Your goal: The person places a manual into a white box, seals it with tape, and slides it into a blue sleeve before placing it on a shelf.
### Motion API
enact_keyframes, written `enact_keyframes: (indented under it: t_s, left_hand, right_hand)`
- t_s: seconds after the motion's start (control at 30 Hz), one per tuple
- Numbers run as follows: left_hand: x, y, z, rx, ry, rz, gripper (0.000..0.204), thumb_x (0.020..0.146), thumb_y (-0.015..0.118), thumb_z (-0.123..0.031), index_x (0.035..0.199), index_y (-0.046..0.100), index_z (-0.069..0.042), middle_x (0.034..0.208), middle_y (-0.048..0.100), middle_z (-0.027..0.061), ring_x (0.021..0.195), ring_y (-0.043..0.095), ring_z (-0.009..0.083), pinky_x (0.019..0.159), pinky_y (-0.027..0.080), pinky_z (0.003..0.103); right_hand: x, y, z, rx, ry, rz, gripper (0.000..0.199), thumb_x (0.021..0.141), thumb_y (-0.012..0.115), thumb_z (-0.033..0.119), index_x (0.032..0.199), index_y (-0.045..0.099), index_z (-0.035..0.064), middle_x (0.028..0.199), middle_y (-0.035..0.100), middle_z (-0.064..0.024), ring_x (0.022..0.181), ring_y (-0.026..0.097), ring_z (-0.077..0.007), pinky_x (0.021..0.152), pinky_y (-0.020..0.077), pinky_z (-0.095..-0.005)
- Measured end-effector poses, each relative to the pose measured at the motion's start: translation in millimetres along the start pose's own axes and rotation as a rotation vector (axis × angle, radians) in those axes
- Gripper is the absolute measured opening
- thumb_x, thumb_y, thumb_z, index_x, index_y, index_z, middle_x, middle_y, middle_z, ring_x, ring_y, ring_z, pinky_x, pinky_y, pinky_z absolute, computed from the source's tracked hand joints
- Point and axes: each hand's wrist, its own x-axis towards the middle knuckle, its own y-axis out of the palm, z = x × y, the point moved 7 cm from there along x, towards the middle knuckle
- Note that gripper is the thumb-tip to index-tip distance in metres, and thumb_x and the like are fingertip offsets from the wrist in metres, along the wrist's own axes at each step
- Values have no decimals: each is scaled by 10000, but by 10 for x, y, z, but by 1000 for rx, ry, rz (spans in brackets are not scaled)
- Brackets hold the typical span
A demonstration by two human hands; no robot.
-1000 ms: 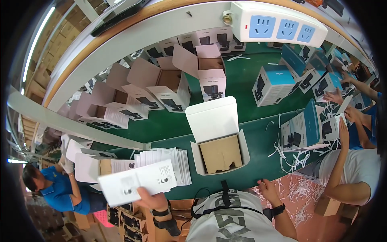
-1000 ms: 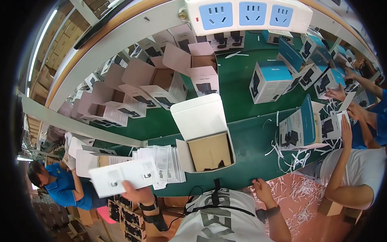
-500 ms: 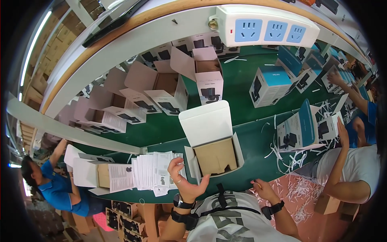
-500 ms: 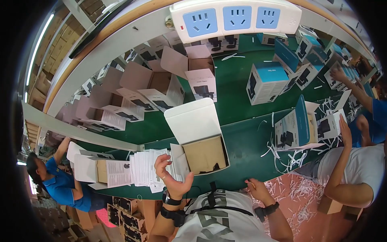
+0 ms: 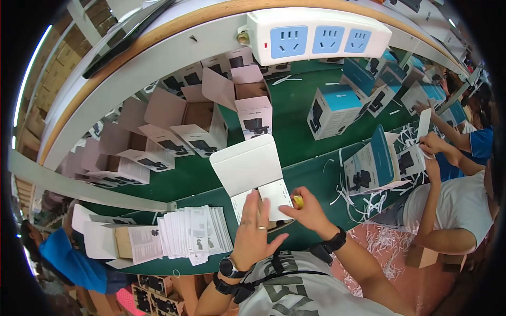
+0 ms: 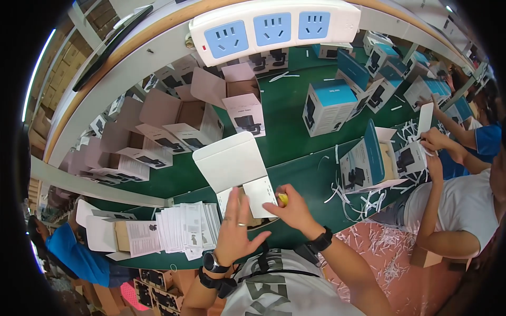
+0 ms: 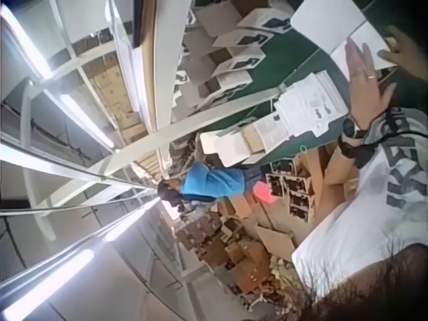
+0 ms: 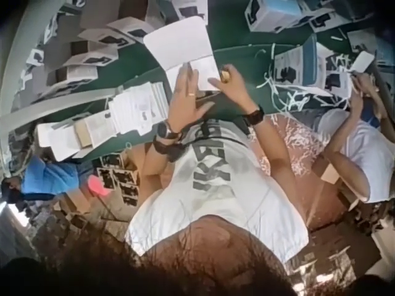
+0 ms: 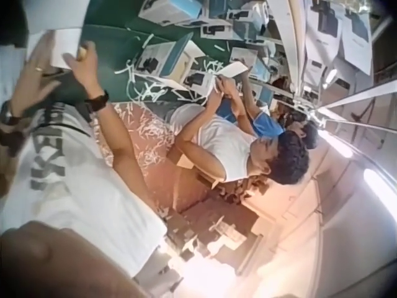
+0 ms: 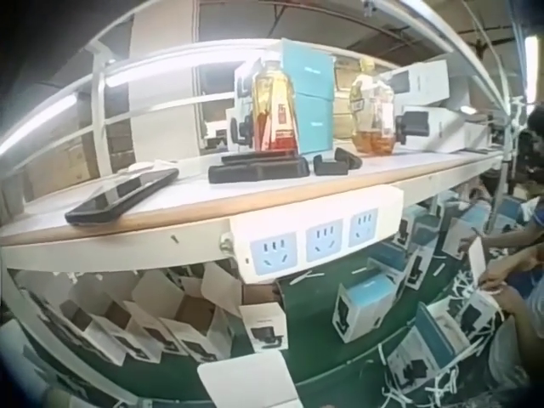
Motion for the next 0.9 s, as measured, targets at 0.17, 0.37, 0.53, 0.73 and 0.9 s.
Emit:
enact_keyframes:
  t_s: [0.17, 0.37, 0.53, 0.73, 0.9]
  left_hand:
    - [-53, 335, 66, 323, 57, 231, 878, 891, 797, -347, 1576, 415, 47, 1674, 347, 258, 1509, 386, 479, 1239, 343, 530]
    - [-60, 372, 106, 371, 57, 235, 822, 914, 763, -374, 1553, 458, 44, 1654, 404, 226, 1517, 388, 455, 1242, 337, 534]
    - [-84, 387, 126, 342, 63, 232, 858, 904, 773, -370, 1566, 430, 53, 1670, 370, 245, 1519, 366, 491, 1230, 338, 561]
    - [-67, 409, 126, 353, 70, 238, 864, 907, 768, -375, 1574, 423, 51, 1677, 363, 244, 1531, 350, 495, 1234, 331, 562]
    - [-58, 405, 137, 350, 62, 231, 864, 907, 769, -374, 1574, 423, 52, 1676, 365, 245, 1530, 351, 494, 1236, 326, 566]
  right_hand:
    - [72, -97, 193, -286, -301, -119, 288, 965, 774, 213, 1173, 670, 43, 896, 689, -70, 770, 666, -212, 729, 524, -337]
    - [167, -168, 456, -571, -525, -213, 206, 927, 786, 194, 1067, 714, 60, 942, 741, -109, 843, 703, -327, 761, 526, -409]
    - [191, -185, 483, -592, -485, -322, 179, 897, 797, 190, 1013, 722, 78, 908, 735, -92, 842, 703, -324, 731, 518, -423]
    - [202, -188, 387, -525, -413, -330, 198, 882, 810, 227, 974, 700, 91, 869, 722, -78, 825, 705, -317, 703, 531, -438]
    - [97, -39, 507, -494, -469, -246, 223, 875, 823, 236, 968, 690, 82, 886, 726, -99, 831, 713, -332, 699, 548, -426]
